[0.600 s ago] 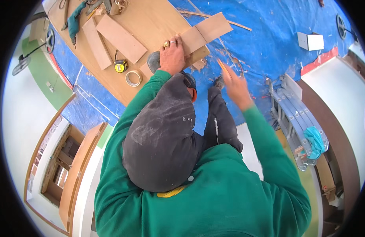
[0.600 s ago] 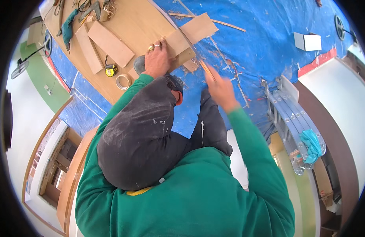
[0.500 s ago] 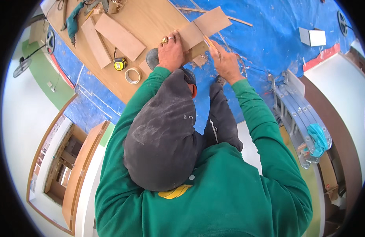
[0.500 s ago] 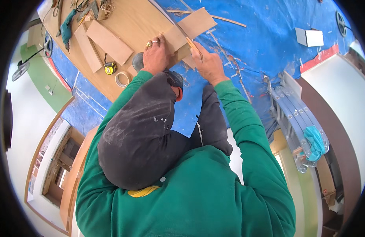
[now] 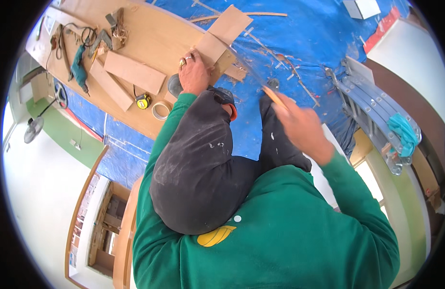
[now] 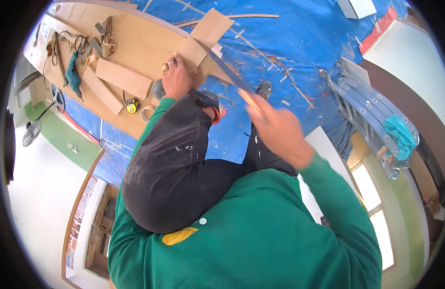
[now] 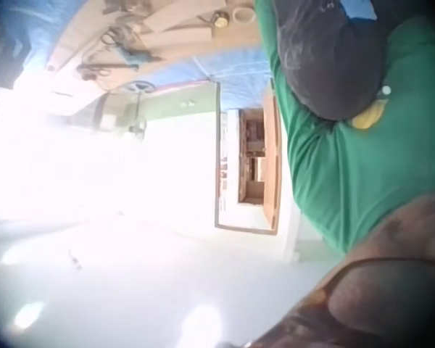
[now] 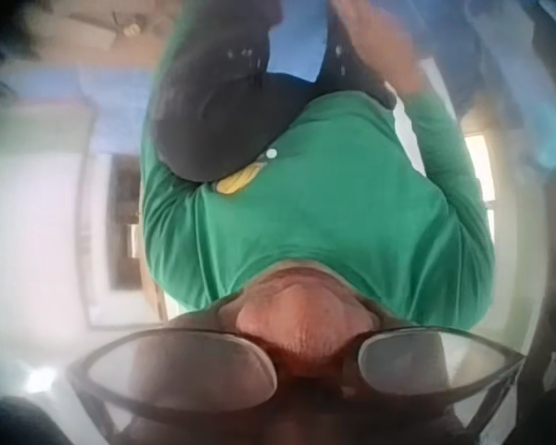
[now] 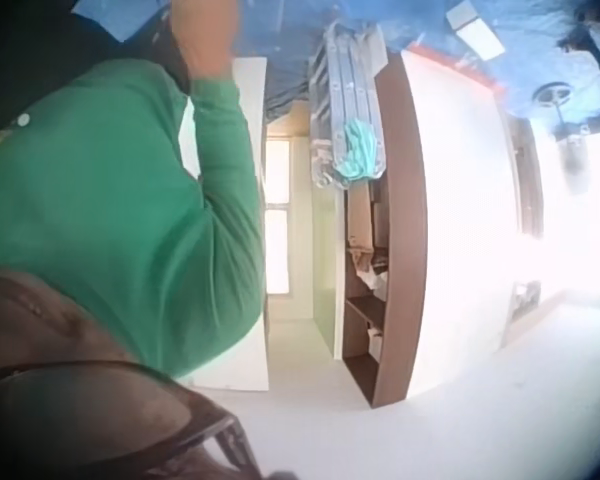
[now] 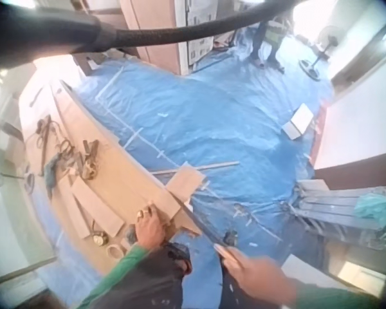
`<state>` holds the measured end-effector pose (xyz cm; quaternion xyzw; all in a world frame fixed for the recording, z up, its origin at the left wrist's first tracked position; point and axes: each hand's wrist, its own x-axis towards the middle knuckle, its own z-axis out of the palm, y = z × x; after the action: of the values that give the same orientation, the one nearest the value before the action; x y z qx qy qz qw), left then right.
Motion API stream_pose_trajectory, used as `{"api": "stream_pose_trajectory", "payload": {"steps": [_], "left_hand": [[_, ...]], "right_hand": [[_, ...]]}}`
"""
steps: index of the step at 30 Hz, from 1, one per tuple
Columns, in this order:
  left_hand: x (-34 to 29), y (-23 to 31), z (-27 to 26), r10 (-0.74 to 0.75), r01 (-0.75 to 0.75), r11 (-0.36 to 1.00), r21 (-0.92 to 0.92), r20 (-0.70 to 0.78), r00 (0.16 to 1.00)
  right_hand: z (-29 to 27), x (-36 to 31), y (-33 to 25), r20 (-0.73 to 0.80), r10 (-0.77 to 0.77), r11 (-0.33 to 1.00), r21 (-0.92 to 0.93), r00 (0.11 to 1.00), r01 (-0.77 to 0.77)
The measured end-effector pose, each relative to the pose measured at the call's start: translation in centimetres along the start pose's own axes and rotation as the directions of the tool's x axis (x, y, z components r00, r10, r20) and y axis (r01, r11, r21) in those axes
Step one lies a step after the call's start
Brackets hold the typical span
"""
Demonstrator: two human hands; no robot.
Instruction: The person measures and marks wooden trim pieces using a tape measure and pencil. They position the trim against a curved wooden structure, likely a staircase, and mark the cut lines for fitting. The person uses a tape measure to verify dimensions on the structure and the trim pieces.
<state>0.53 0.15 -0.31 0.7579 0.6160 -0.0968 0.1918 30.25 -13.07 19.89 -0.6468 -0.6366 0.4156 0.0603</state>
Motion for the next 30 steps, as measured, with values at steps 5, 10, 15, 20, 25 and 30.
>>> {"api": "stream_pose_trajectory", "payload": {"steps": [5,10,15,20,25,30], "left_hand": [[0.1,0.2,-0.7,-0.003,0.003,1.000,0.008,0.001,1.000],[0.5,0.4,-0.9,-0.029,0.028,0.999,0.025,0.067,0.997],[-0.6,0.5,-0.6,-0.049,0.049,0.999,0.018,0.014,0.999],[-0.2,0.4,-0.4,-0.025,0.024,0.998,0.054,0.013,1.000],[0.2,0.4,-0.7,-0.006,0.005,0.998,0.061,0.017,1.000],[0.3,0.0,-0.5,0.000,0.000,0.999,0.053,0.008,1.000]], "right_hand": [[4.2,14.5,-3.1,-0.020,0.139,0.983,0.125,0.990,-0.136],[2.6,9.0,-1.9,-0.021,0.202,0.971,0.135,0.979,-0.198],[-1.1,-5.8,3.3,0.029,0.207,0.967,0.146,0.978,-0.209],[7.2,0.9,10.1,-0.185,-0.227,0.971,-0.113,0.956,0.209],[8.9,17.2,3.7,-0.115,-0.050,0.989,0.131,0.992,0.065],[8.2,6.7,9.4,-0.106,-0.075,0.985,0.147,0.991,0.091]]}}
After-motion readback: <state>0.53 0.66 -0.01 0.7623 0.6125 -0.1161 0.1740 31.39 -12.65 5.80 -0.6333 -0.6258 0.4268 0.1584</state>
